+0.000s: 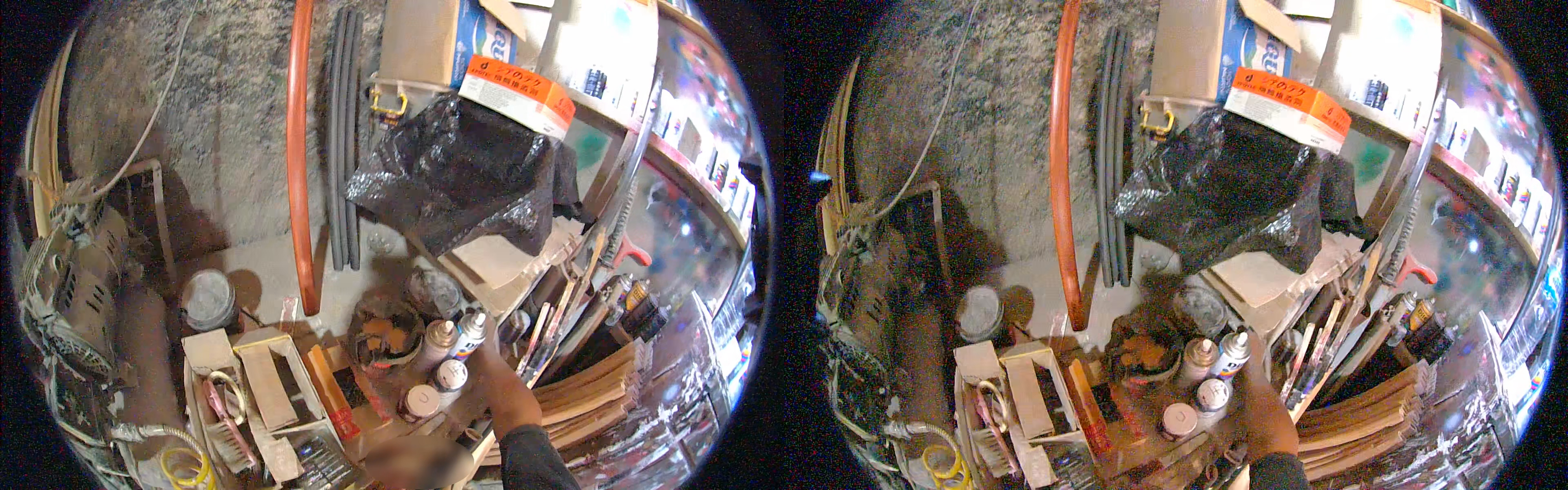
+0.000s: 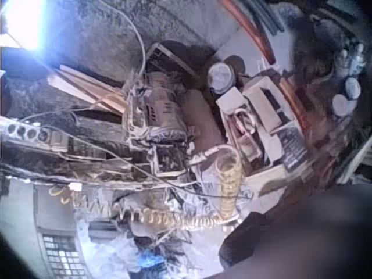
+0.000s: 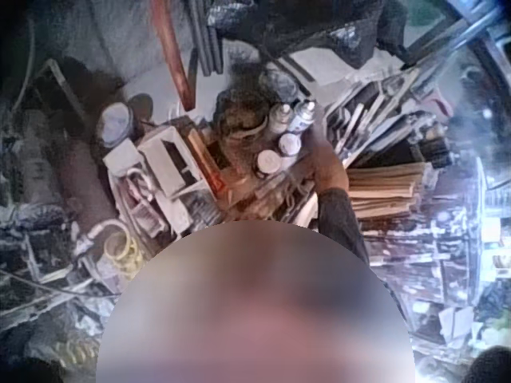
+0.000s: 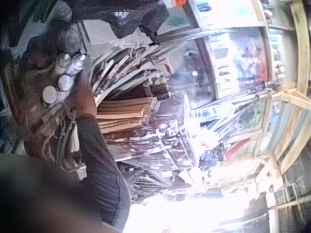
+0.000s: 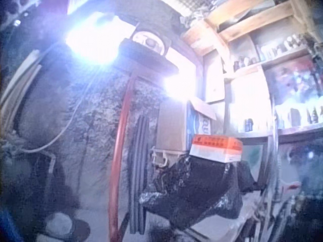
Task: The person sits on the floor and uses a metal spoon to stir white paint in a bucket. They scrape the sides of the bucket and continue mixing until the paint appears uniform.
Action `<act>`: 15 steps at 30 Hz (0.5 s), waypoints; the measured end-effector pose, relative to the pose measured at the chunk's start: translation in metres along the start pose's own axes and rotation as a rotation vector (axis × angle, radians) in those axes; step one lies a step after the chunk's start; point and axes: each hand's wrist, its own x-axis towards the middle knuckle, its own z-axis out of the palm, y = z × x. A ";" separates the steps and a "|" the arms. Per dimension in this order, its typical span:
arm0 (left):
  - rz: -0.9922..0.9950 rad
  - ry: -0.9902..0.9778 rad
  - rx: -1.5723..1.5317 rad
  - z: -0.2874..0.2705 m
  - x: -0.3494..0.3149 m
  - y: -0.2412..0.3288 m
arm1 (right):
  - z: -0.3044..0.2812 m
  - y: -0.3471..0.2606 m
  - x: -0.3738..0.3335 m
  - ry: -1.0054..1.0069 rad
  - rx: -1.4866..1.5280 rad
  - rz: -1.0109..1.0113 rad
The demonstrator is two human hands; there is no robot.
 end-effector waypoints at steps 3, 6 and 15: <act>0.009 0.024 -0.007 0.005 -0.007 -0.001 | -0.006 -0.004 -0.007 -0.027 -0.034 0.006; -0.053 0.072 -0.129 0.015 -0.014 -0.004 | -0.011 -0.011 -0.003 -0.052 -0.077 0.010; -0.111 0.130 -0.036 0.040 -0.024 0.001 | -0.076 0.010 -0.008 -0.282 0.004 -0.093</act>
